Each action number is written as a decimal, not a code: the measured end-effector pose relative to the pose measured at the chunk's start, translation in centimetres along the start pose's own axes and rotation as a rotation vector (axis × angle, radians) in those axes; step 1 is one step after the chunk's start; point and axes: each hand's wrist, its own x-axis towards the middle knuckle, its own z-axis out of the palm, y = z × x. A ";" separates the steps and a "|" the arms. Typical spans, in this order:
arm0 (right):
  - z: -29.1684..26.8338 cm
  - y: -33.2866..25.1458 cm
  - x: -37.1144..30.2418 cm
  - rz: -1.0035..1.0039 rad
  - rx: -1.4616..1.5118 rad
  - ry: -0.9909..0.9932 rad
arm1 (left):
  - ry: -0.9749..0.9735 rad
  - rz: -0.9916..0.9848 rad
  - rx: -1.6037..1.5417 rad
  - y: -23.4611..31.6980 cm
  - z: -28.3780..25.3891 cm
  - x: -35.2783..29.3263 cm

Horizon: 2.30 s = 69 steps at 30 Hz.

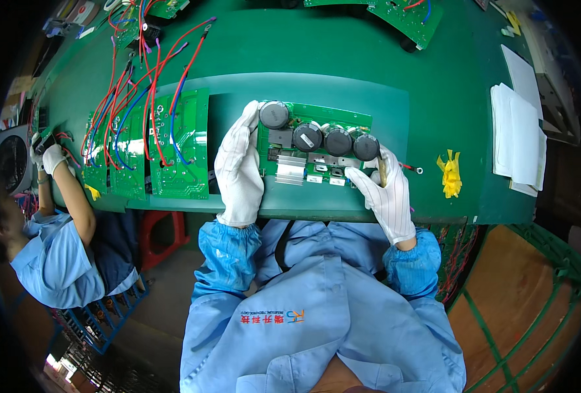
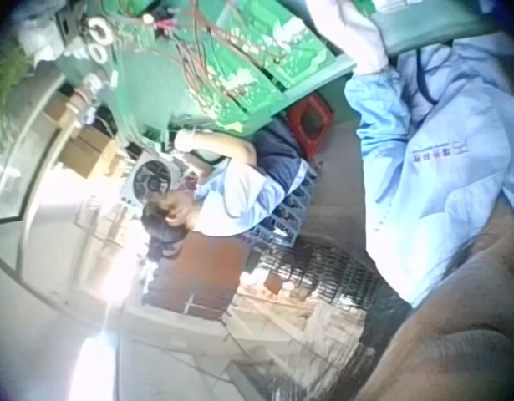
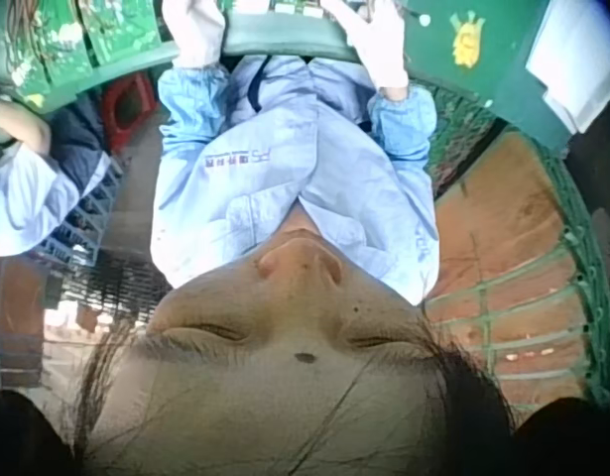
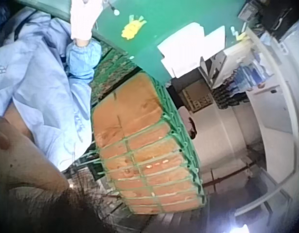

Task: Assembling electronic components onto printed circuit boards (PCBs) and securing them with a screwdriver at an industrial workbench.

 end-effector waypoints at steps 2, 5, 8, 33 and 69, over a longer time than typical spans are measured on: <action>0.0 0.1 0.0 -0.012 0.009 0.007 | 0.004 0.001 0.000 0.0 0.1 0.0; 0.1 0.1 0.1 0.007 0.052 0.007 | 0.035 -0.012 0.019 0.1 0.4 -0.1; 0.2 0.1 0.2 -0.026 0.061 0.020 | 0.053 -0.012 0.043 0.2 0.4 -0.1; -0.7 -2.1 -0.3 0.088 -0.034 -0.007 | 0.014 -0.040 0.005 0.2 -0.1 -0.1; -2.6 -3.2 -1.5 -0.787 -0.964 0.091 | 0.016 0.016 -0.074 -0.1 -0.1 -0.3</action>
